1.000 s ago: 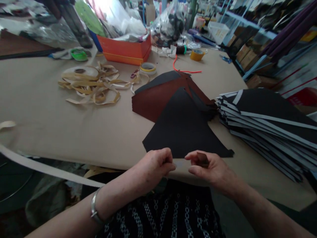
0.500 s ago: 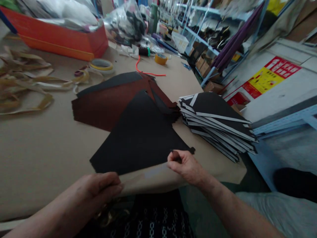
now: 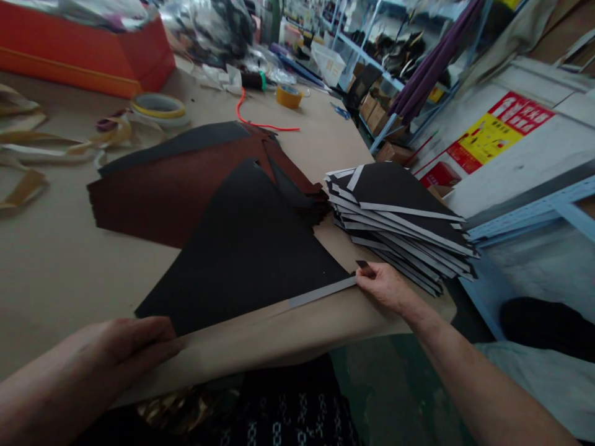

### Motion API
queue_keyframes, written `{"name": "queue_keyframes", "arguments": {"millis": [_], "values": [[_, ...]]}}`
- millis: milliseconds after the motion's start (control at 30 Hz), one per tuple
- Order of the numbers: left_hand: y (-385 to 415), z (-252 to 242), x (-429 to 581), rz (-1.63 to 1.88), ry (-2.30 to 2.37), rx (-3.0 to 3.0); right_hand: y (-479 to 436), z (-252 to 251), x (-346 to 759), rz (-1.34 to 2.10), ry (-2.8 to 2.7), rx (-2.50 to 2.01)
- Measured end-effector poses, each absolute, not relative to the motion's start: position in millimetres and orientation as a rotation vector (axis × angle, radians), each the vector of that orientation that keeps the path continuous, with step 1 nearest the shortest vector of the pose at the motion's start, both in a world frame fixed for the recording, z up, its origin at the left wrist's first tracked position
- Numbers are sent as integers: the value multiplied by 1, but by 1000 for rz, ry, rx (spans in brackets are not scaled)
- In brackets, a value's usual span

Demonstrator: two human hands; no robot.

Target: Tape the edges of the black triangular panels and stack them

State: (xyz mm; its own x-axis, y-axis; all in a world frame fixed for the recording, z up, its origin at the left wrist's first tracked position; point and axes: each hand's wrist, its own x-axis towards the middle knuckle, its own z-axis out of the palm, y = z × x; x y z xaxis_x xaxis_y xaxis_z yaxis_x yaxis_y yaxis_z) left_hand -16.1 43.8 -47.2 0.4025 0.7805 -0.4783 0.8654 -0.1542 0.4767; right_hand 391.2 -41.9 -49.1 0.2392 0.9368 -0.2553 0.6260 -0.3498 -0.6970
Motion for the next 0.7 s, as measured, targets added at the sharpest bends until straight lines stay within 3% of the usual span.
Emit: {"name": "queue_keyframes", "arguments": {"millis": [333,533,700], "values": [[52,-49,-14,-271,1381,1939,-41,-51,391,794,-1589,-2157],[52,-48,-12,-292,1384,1975,-39,-26,386,576,-1704,-2257],[49,-32,-3,-393,1368,1984,-33,-12,361,816,-1943,-1913]]}}
